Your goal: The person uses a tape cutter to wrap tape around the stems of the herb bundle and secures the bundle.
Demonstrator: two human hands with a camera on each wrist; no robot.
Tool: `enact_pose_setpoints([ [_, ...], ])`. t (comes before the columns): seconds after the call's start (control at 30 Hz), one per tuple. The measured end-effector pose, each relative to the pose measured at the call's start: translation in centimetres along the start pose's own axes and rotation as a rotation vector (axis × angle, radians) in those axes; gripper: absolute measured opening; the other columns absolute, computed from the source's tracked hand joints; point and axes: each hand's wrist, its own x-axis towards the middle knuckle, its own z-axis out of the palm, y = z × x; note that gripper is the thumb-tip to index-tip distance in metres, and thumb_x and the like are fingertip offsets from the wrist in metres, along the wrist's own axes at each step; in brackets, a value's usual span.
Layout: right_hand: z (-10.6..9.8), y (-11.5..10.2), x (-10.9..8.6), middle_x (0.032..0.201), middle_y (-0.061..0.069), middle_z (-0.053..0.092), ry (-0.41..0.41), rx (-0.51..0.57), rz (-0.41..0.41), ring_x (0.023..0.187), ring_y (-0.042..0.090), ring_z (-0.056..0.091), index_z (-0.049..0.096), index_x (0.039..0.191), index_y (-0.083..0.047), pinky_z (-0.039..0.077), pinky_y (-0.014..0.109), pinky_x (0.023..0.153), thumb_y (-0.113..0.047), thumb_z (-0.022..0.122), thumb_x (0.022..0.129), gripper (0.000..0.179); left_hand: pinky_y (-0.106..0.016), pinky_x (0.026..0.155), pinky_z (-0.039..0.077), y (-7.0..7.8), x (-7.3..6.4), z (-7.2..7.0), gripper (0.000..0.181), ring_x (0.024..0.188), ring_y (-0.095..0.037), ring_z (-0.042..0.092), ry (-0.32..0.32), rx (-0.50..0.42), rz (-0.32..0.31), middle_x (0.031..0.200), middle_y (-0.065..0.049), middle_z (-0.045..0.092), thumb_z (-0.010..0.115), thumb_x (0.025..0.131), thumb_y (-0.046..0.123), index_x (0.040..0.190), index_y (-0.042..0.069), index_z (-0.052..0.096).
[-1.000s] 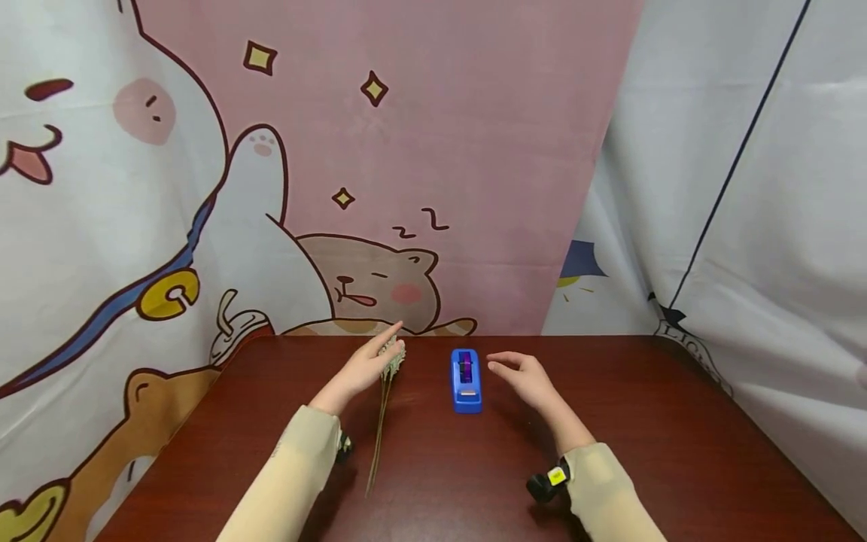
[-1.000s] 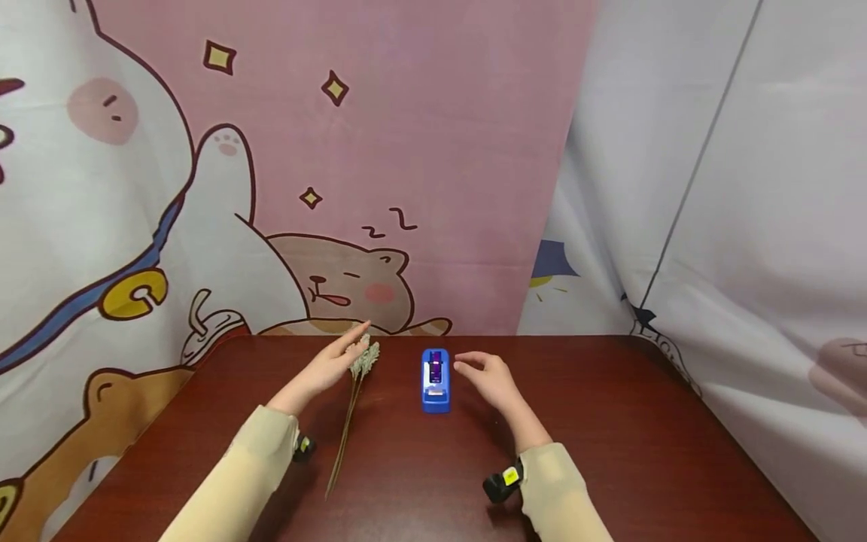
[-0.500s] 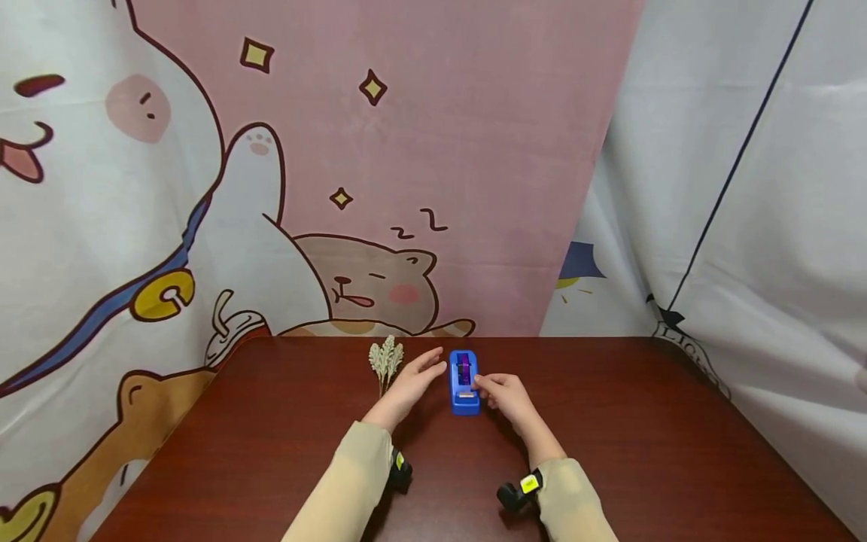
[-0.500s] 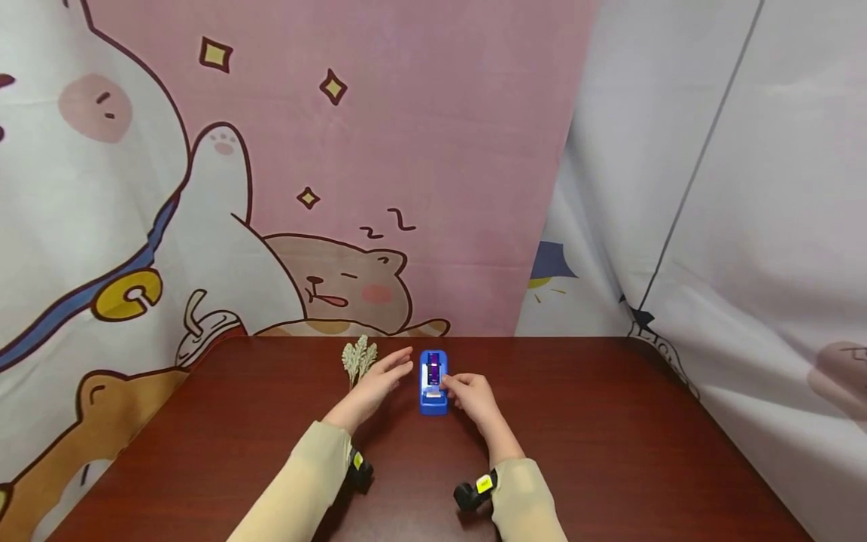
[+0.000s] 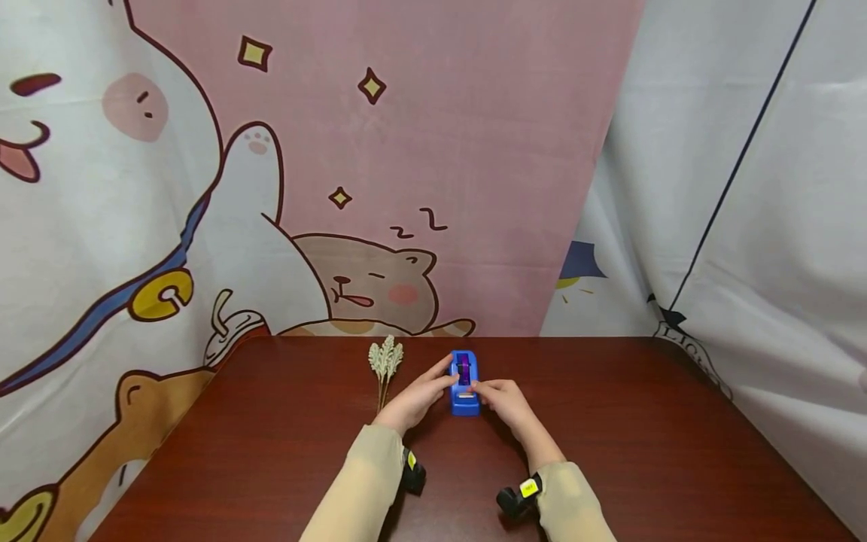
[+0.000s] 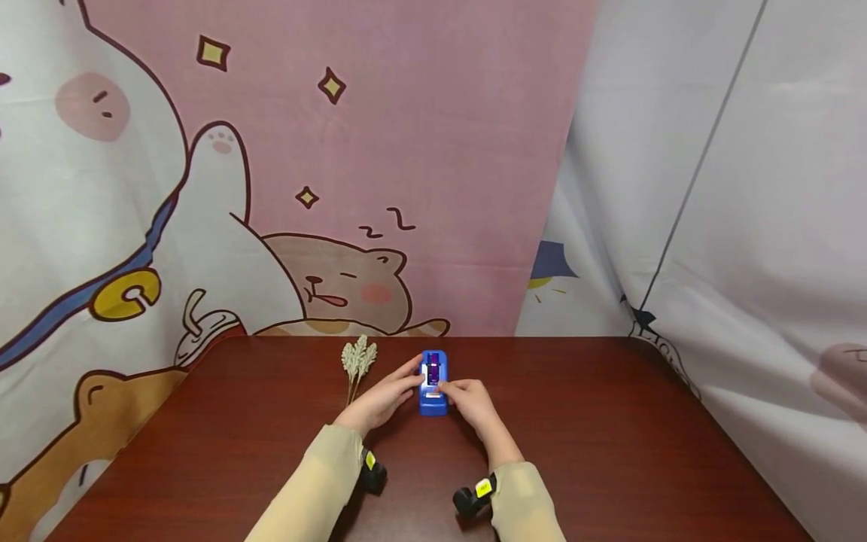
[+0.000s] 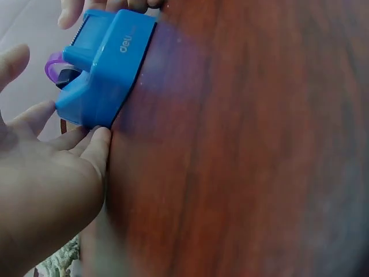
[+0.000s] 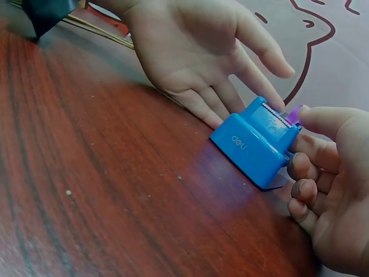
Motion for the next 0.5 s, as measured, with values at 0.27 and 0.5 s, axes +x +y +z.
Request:
enact_pose_setpoints([
  [0.27, 0.15, 0.05, 0.08, 0.063, -0.002, 0.050, 0.016, 0.013, -0.002, 0.064, 0.015, 0.043, 0.069, 0.080, 0.001, 0.035, 0.028, 0.058, -0.029, 0.065, 0.092, 0.033, -0.052, 0.114, 0.011, -0.04, 0.15, 0.19, 0.074, 0.144, -0.033, 0.014, -0.004, 0.009, 0.011, 0.159, -0.016, 0.016, 0.061, 0.090, 0.015, 0.155, 0.014, 0.025],
  [0.5, 0.25, 0.22, 0.01, 0.064, 0.001, 0.051, 0.003, 0.044, 0.014, 0.067, 0.017, 0.045, 0.063, 0.070, -0.002, 0.036, 0.029, 0.062, -0.030, 0.065, 0.092, 0.035, -0.062, 0.110, 0.002, -0.36, 0.00, 0.02, 0.078, 0.144, -0.036, 0.013, 0.007, 0.045, -0.001, 0.157, -0.018, 0.019, 0.067, 0.088, 0.016, 0.154, 0.018, 0.026],
])
